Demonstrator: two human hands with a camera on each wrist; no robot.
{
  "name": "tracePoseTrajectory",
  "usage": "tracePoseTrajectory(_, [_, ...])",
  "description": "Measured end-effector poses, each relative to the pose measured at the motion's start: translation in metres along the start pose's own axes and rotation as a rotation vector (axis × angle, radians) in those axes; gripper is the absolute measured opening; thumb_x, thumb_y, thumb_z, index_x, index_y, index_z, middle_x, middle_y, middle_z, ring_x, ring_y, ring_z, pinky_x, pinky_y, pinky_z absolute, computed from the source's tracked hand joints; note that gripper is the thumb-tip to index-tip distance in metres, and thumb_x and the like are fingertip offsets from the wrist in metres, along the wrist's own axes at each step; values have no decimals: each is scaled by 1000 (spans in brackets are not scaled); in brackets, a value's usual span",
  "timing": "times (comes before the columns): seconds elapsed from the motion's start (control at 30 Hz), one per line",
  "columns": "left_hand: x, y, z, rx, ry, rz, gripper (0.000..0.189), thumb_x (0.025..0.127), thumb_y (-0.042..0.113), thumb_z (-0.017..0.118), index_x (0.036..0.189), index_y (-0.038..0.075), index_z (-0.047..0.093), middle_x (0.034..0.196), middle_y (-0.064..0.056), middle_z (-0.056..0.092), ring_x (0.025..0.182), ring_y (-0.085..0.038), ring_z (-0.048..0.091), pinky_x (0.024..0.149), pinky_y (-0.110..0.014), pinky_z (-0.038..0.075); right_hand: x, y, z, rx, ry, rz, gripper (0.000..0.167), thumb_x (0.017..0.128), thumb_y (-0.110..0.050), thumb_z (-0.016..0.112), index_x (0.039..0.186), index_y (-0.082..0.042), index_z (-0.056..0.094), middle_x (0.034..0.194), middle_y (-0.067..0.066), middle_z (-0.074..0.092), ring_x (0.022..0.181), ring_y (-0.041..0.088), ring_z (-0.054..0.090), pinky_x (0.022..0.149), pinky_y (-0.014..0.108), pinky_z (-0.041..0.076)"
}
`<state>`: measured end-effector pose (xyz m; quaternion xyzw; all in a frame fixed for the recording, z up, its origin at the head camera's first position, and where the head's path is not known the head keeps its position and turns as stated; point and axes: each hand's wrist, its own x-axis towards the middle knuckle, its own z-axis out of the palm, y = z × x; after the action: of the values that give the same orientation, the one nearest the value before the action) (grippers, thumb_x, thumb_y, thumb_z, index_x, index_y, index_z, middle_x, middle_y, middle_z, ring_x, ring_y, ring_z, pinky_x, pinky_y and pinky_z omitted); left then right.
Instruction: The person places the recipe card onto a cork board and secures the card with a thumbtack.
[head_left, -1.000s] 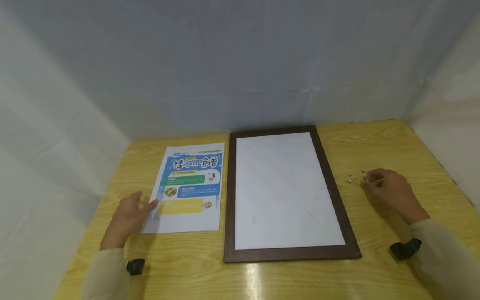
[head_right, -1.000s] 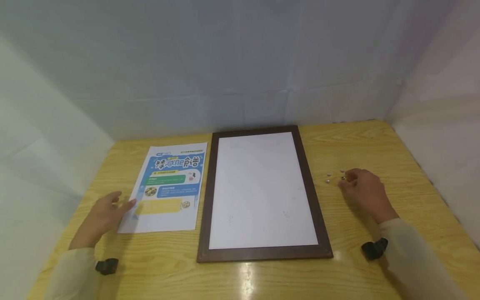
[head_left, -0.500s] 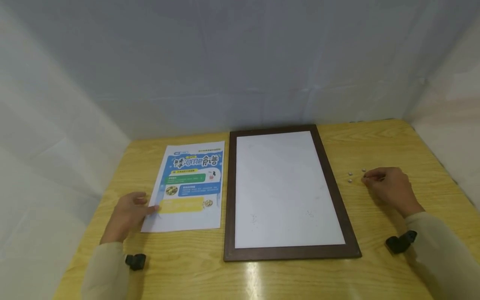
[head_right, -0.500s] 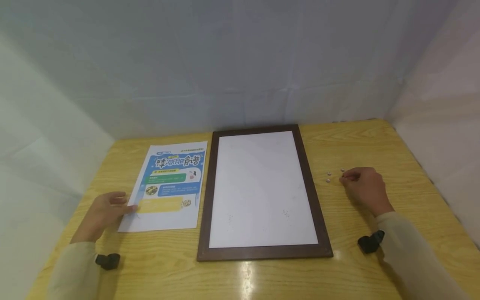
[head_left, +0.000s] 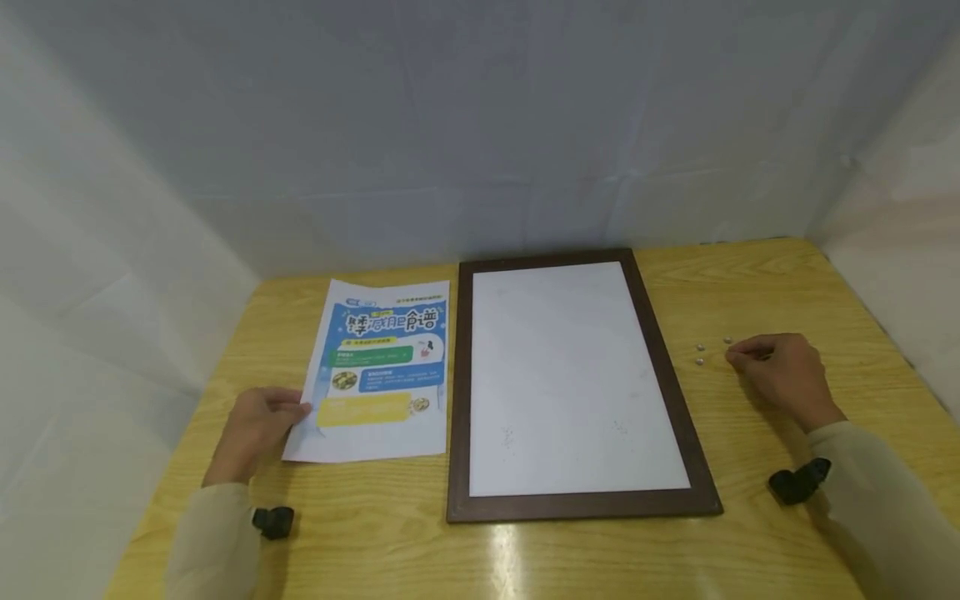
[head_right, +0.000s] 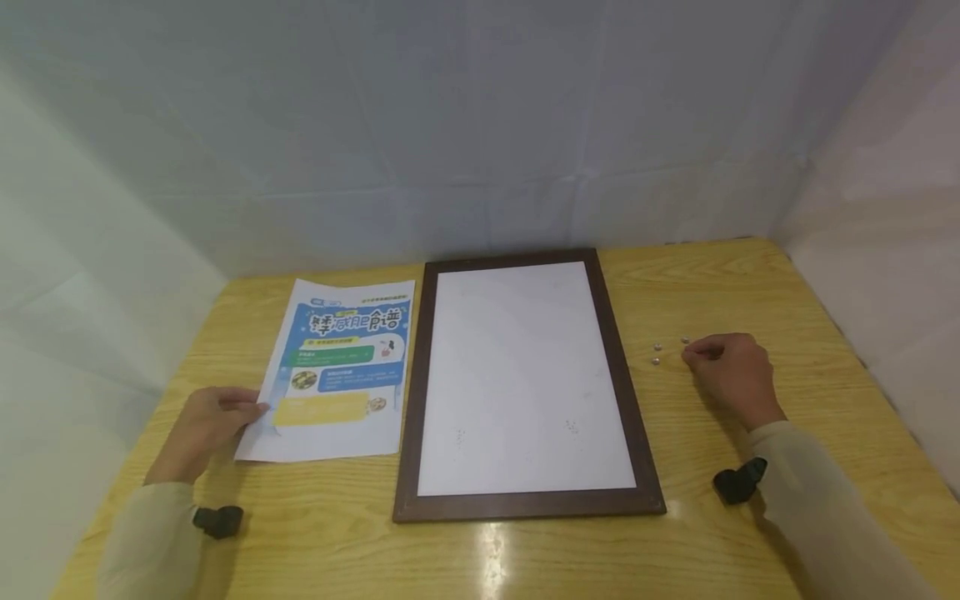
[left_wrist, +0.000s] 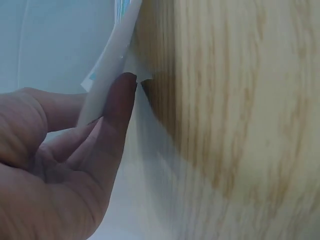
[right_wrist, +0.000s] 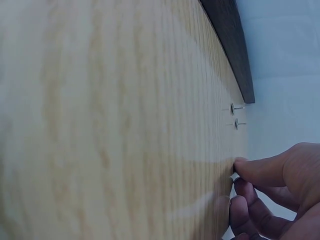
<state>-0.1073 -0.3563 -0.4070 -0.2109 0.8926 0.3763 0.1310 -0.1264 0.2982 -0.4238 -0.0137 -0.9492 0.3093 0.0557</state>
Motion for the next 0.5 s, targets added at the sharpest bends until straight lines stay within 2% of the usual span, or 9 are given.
tracePoseTrajectory(0.13, [-2, -1, -4, 12, 4, -5, 49, 103, 25, 58, 138, -10, 54, 136, -30, 56, 116, -35, 56, 93, -49, 52, 1, 1, 0, 9, -4, 5, 26, 99, -19, 67, 102, 5, 76, 104, 28, 72, 92, 43, 67, 73, 52, 53])
tracePoseTrajectory(0.23, [-3, -3, -6, -30, 19, -13, 52, 104, 28, 57, 141, -8, 53, 140, -29, 55, 119, -34, 56, 93, -46, 53, 2, 2, 0, 20, -16, 10, 28, 100, -21, 66, 104, 5, 76, 106, 29, 71, 94, 45, 66, 76, 56, 53])
tracePoseTrajectory(0.4, [-1, -1, -9, -168, 69, -31, 53, 103, 28, 59, 144, -5, 51, 143, -25, 55, 121, -27, 56, 84, -27, 52, 2, 4, -3, 32, -24, 16, 30, 100, -22, 65, 105, 6, 75, 109, 30, 70, 98, 47, 65, 80, 60, 51])
tracePoseTrajectory(0.5, [-1, 5, -11, -208, 81, -31, 54, 103, 29, 60, 145, -2, 51, 144, -23, 55, 121, -24, 56, 80, -20, 51, 2, 3, -4, 35, -16, 29, 31, 100, -23, 66, 105, 6, 75, 108, 29, 71, 99, 47, 65, 81, 59, 51])
